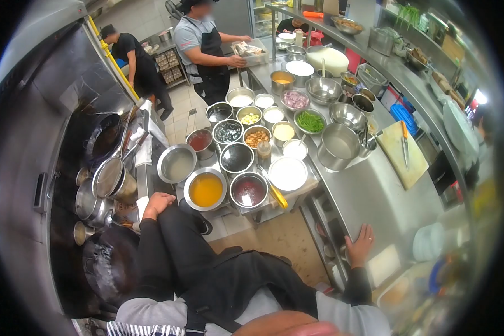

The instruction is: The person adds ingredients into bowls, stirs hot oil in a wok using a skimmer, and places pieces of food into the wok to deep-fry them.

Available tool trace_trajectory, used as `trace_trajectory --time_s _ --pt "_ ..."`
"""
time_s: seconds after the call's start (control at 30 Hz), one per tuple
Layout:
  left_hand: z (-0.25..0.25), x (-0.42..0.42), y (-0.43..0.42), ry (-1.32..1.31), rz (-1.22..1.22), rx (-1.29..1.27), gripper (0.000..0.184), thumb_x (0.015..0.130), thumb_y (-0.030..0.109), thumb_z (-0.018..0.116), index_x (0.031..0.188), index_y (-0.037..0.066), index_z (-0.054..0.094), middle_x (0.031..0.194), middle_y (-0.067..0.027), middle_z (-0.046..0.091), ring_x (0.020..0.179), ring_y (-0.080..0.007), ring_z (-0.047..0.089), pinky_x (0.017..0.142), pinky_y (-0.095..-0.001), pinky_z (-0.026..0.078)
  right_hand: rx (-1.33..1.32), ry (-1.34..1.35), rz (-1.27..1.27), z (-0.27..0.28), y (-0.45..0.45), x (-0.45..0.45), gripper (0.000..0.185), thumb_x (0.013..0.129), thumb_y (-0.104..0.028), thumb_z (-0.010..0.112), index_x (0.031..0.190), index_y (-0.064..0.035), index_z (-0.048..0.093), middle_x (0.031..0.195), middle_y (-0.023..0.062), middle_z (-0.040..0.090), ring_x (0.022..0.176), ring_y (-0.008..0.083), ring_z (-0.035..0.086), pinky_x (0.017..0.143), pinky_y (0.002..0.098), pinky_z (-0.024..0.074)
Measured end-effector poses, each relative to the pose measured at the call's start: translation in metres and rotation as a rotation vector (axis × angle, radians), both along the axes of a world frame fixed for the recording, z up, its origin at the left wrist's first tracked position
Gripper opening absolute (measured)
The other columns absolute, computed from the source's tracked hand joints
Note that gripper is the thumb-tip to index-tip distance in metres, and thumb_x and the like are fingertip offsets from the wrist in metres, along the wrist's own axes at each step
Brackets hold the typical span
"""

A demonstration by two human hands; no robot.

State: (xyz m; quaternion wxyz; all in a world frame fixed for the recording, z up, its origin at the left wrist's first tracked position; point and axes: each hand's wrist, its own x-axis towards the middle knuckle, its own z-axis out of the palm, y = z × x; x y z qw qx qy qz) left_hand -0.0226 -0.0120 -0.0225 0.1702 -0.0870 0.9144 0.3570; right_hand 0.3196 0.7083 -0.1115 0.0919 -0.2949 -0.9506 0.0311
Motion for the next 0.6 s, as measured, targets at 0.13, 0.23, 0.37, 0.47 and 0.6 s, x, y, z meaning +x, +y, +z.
trace_trajectory --time_s 0.13,0.23,0.37,0.47,0.6 --pt "0.004 0.001 0.003 -0.001 -0.007 -0.017 0.037 0.083 0.032 0.07 0.099 -0.001 0.076 0.086 -0.0117 0.075 0.081 -0.0197 0.07 0.079 -0.0318 0.052 0.003 0.019 0.011 0.002 0.0 0.0 0.09 0.076 -0.043 0.076 0.146 -0.001 0.04 0.152 0.0215 0.038 0.143 0.037 0.032 0.118 0.0531 0.0231" --pt "0.011 0.002 0.005 0.001 -0.008 -0.051 0.036 0.083 0.032 0.071 0.098 -0.001 0.076 0.085 -0.0114 0.075 0.08 -0.0195 0.07 0.078 -0.0317 0.052 0.012 0.003 0.011 -0.007 0.005 0.002 0.095 0.076 -0.052 0.074 0.149 -0.004 0.037 0.155 0.0183 0.035 0.145 0.0358 0.031 0.118 0.055 0.0221" --pt "0.011 0.003 0.005 0.002 0.0 -0.046 0.036 0.083 0.032 0.07 0.098 -0.001 0.076 0.085 -0.0111 0.075 0.079 -0.0198 0.069 0.077 -0.0317 0.052 0.012 0.002 0.007 -0.01 0.006 0.001 0.095 0.076 -0.052 0.075 0.149 -0.0041 0.037 0.155 0.0184 0.035 0.145 0.0358 0.031 0.118 0.055 0.0219" --pt "0.011 0.004 0.006 0.003 -0.007 -0.053 0.036 0.083 0.032 0.07 0.098 -0.001 0.076 0.085 -0.0112 0.075 0.08 -0.0198 0.07 0.077 -0.0314 0.052 0.007 -0.003 0.002 -0.01 0.006 0.001 0.096 0.075 -0.052 0.075 0.149 -0.0042 0.037 0.155 0.0183 0.035 0.145 0.0358 0.031 0.118 0.0551 0.0219" --pt "0.013 0.006 0.007 -0.004 -0.008 -0.023 0.036 0.084 0.032 0.069 0.099 -0.001 0.076 0.086 -0.0115 0.075 0.081 -0.0199 0.07 0.078 -0.0316 0.052 0.02 -0.012 -0.001 -0.012 0.007 0.001 0.096 0.076 -0.053 0.074 0.149 -0.0041 0.037 0.155 0.0181 0.035 0.145 0.0357 0.031 0.118 0.0549 0.0221"
